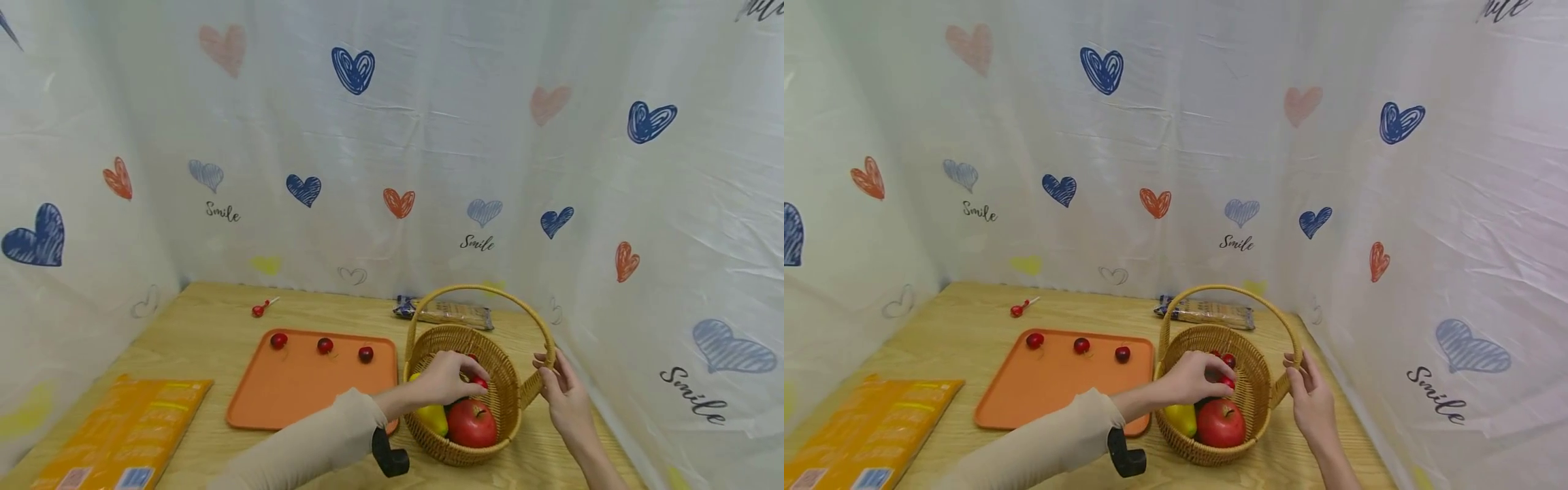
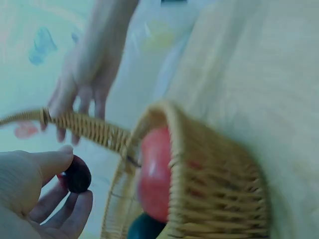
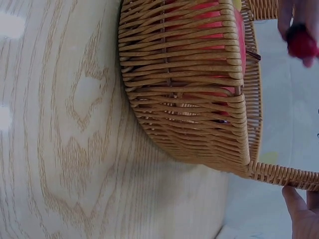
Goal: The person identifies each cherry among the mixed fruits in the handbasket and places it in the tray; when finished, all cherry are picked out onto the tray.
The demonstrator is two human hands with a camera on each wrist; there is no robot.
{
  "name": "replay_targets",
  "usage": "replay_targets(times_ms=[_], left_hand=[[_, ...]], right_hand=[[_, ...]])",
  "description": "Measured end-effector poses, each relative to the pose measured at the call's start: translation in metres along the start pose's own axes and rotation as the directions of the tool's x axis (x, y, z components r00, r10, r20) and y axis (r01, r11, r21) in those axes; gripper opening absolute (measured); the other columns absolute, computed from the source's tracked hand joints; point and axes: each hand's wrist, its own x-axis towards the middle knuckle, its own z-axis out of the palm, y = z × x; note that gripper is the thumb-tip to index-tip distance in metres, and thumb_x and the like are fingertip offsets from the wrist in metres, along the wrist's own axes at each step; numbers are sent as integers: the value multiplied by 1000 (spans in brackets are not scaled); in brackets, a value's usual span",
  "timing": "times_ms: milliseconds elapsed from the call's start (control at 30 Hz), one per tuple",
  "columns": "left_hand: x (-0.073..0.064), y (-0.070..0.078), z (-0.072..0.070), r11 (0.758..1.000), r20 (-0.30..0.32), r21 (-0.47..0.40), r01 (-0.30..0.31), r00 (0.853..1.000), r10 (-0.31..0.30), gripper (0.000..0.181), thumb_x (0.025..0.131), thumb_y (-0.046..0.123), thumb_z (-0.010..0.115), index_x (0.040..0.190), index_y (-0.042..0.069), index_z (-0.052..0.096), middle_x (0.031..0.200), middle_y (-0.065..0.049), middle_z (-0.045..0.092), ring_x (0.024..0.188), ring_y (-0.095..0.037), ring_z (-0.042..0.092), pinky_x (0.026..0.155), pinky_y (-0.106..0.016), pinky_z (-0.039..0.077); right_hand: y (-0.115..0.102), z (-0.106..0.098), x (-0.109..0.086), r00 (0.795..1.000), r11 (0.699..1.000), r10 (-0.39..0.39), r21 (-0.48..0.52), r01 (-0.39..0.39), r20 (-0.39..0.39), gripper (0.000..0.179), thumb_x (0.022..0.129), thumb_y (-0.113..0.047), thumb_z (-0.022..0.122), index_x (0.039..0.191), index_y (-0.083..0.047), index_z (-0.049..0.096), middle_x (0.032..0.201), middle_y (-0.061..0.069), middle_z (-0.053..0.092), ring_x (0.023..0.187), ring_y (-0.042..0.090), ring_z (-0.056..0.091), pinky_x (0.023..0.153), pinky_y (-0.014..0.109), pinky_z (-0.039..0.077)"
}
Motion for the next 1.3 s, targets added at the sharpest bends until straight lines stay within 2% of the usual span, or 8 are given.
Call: replay_targets(times_ms=[133,267,533,700,800,967,1167,1300], left_hand=[[-19,2,-6,994,17,-107,-25,999,27,15,83,18,74,98,15,75,89,14,67,74,2,60,63,-15,48],[-37,-5,-18,989,-10,-146,-18,1000,16,14,83,16,74,97,14,74,91,14,65,77,0,60,64,-16,49],[-83,-44,-61,978,-123,-207,33,991,-60,13,84,7,71,96,3,72,94,1,66,89,-15,61,72,-22,53],[-106,-70,-82,975,-145,-202,93,982,-123,13,86,8,70,99,3,70,96,-4,64,92,-22,60,74,-27,54],[-113,-83,-89,974,-160,-187,125,975,-156,15,86,8,69,100,2,70,97,-5,64,92,-23,60,74,-28,54],[-116,-96,-95,982,-207,-111,155,962,-176,15,86,9,70,99,4,71,94,-2,66,89,-21,61,73,-29,54],[-119,-110,-89,985,-162,23,170,973,-165,13,84,10,72,96,3,72,87,4,66,82,-16,61,68,-26,49],[-122,-120,-82,982,-151,25,189,971,-183,12,82,6,73,93,3,71,84,2,65,78,-15,58,65,-24,47]], right_hand=[[1,-1,0,1000,1000,-3,2,3,-2,47,102,-21,42,144,-4,31,122,-15,48,109,-9,49,77,13,47],[2,0,-1,1000,1000,-5,-5,5,-3,49,102,-21,42,146,-3,29,121,-17,48,109,-9,49,78,13,47],[1,0,-1,1000,1000,-7,12,8,-4,48,102,-20,43,145,-4,30,124,-5,49,108,-9,50,78,13,47],[1,-1,0,1000,999,-30,33,31,-3,47,102,-17,43,145,-4,31,123,-4,50,108,-9,50,78,13,47],[2,-1,-1,999,998,-37,46,37,-5,46,101,-17,44,144,-4,32,122,-5,50,108,-8,51,78,13,48],[4,0,1,999,999,-38,35,38,-12,45,101,-17,44,143,-3,33,123,-3,51,108,-7,52,77,14,49],[4,0,0,999,999,-34,11,34,-19,46,102,-17,44,144,-1,32,124,-1,51,108,-8,51,77,14,48],[4,0,0,999,999,-40,-10,40,-23,46,102,-17,43,143,-2,33,124,-1,51,108,-8,51,77,14,48]])
